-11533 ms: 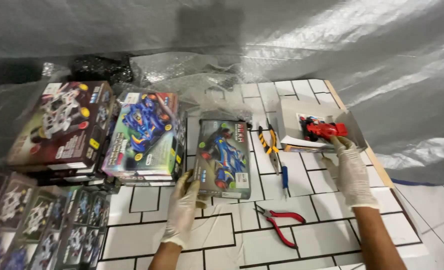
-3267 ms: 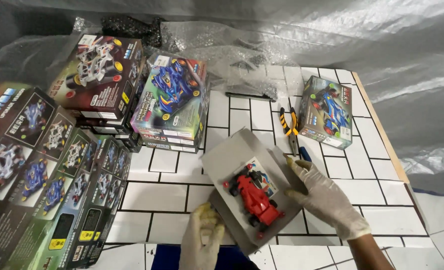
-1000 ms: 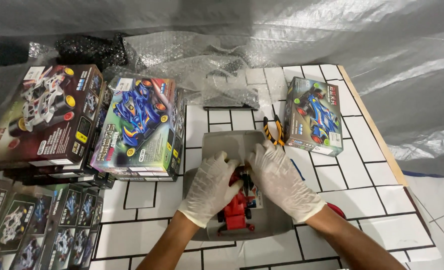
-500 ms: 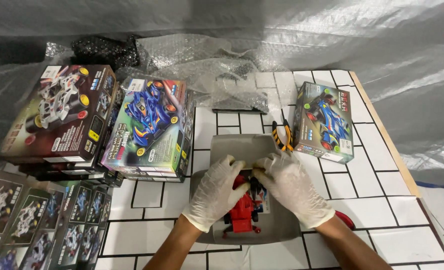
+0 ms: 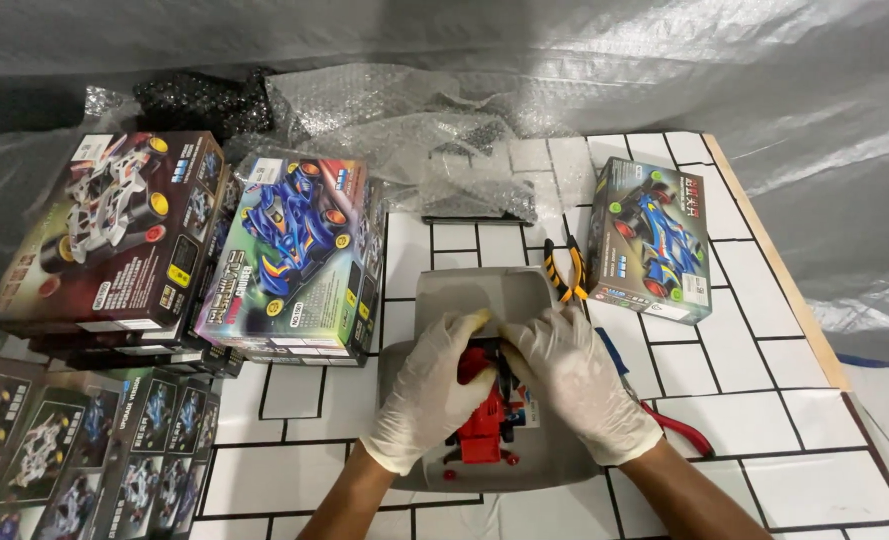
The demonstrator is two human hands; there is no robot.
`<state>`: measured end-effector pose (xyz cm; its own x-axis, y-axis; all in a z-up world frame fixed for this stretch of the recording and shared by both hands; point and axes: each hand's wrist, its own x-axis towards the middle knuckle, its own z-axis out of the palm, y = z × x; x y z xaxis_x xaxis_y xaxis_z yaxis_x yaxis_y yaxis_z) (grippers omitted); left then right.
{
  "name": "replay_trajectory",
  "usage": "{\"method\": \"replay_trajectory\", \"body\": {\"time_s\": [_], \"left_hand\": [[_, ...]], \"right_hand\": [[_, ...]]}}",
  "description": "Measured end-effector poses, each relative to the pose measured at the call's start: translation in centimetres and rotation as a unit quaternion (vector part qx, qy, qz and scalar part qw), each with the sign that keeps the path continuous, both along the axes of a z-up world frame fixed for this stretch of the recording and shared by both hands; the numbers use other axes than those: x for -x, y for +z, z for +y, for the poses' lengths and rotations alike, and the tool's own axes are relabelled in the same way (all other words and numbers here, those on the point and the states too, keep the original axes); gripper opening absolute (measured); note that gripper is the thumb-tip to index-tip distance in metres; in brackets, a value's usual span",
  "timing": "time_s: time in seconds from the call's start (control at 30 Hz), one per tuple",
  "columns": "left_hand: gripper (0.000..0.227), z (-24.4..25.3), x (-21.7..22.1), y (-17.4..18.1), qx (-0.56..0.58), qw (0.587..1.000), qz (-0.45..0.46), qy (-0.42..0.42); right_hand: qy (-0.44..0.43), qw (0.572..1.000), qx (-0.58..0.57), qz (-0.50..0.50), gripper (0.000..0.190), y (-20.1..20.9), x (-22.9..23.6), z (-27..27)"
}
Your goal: Unboxing and assembling a toy car kit by removing parts from a plastic frame and fitting them together.
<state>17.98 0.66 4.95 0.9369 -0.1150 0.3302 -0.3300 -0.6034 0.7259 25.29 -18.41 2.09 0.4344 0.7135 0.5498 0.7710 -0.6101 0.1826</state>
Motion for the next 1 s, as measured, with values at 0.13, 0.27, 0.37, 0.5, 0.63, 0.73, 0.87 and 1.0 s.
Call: {"method": "replay_trajectory", "body": {"time_s": [0.13,0.27,0.37,0.5,0.63,0.73,0.87,1.0], "left_hand": [[0.040,-0.2,-0.1,-0.4,-0.097,0.994,-0.038,0.019],[0.035,-0.4,-0.4,-1.8,-0.173,0.983,-0.059,0.025],[0.029,-0.4,-0.6,-3.0,-0.206,0.975,-0.069,0.047],[0.020,-0.4,-0.3,-1.4,-0.141,0.989,-0.040,0.036],[0.020,0.1,0.0,0.2,-0.023,1.000,0.013,-0.003],[0.046,0.6,0.1,0.4,0.066,0.997,0.049,0.009],[0.055,0.7,0.6,0.7,0.154,0.977,0.134,0.059],[0.058,-0.4,1.2,0.8,0.196,0.969,0.129,0.083]], "right_hand": [[0.012,0.999,0.023,-0.026,0.044,-1.4,-0.6,-0.4],[0.109,0.993,-0.038,0.024,0.021,0.3,-0.5,0.1],[0.108,0.993,-0.014,0.045,0.024,0.9,-0.5,-0.1],[0.124,0.986,-0.039,0.101,0.022,1.4,-0.5,-0.3],[0.108,0.966,-0.146,0.184,0.025,1.9,-0.5,-0.8],[0.075,0.973,-0.134,0.173,0.033,1.6,-0.6,-0.8],[0.061,0.972,-0.103,0.201,0.053,0.8,-0.6,-1.2],[0.116,0.951,-0.143,0.248,0.030,3.1,0.6,-0.3]]}}
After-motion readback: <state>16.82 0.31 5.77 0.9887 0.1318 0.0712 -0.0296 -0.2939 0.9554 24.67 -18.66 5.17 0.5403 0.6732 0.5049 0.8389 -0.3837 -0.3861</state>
